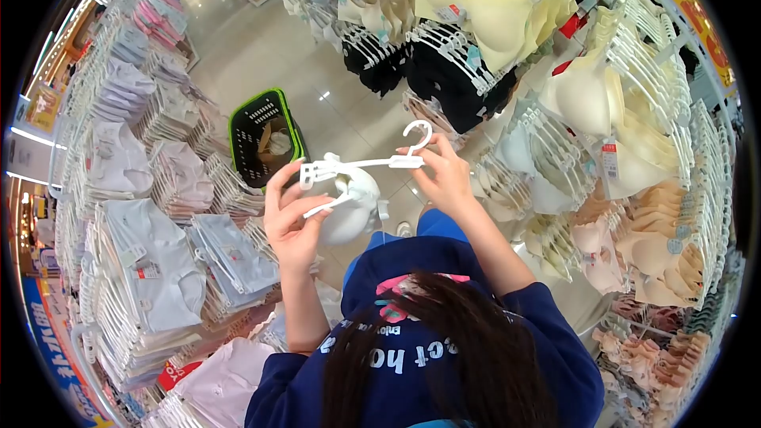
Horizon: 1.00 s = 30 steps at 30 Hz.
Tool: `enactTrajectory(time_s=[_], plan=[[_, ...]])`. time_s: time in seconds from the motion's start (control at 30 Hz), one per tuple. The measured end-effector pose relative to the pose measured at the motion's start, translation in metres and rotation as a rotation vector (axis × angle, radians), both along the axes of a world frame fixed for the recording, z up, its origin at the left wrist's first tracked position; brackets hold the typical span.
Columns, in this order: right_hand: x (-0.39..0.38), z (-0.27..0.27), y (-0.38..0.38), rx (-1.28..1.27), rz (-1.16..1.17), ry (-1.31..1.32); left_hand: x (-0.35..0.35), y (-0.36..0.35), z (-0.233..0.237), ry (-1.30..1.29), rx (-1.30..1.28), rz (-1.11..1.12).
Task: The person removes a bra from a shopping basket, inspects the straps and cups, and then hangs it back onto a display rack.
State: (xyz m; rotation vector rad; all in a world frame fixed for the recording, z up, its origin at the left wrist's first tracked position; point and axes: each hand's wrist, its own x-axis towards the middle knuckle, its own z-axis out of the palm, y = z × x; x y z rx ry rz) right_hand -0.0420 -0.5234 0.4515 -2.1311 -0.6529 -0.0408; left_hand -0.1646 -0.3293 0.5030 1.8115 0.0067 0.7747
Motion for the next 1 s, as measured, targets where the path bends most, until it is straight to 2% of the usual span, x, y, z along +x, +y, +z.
enactTrajectory(time_s=[0.1,0.2,0.3,0.33,0.4,0.5,0.6,0.67,0.77,1.0], plan=[[-0.006,-0.011,-0.001,0.025,0.027,0.012,0.002,-0.001,-0.010,0.045,-0.091,0.032],[-0.003,-0.017,-0.006,-0.088,0.134,0.114,0.003,-0.004,-0.011,0.046,-0.099,0.069],[0.004,-0.020,-0.017,0.625,0.365,0.620,0.001,-0.003,-0.010,0.060,-0.038,0.071],[0.010,-0.014,-0.025,0.620,0.324,0.597,0.000,-0.003,-0.010,0.068,-0.017,0.069],[0.015,0.010,-0.023,0.694,0.197,0.378,-0.001,-0.008,-0.006,0.133,0.051,0.064],[0.008,0.036,0.000,0.452,0.385,0.106,0.004,-0.015,-0.009,0.177,0.161,0.013],[-0.005,0.028,0.033,0.424,0.618,0.114,0.008,-0.021,-0.008,0.151,0.242,-0.035],[-0.005,0.022,0.040,0.355,0.659,0.282,0.010,-0.021,-0.008,0.138,0.197,-0.028],[-0.014,0.025,0.042,0.489,0.594,0.160,0.008,-0.019,-0.008,0.207,0.115,-0.066],[-0.005,0.023,0.007,0.443,0.450,-0.085,0.027,-0.045,-0.006,0.194,0.119,-0.148]])
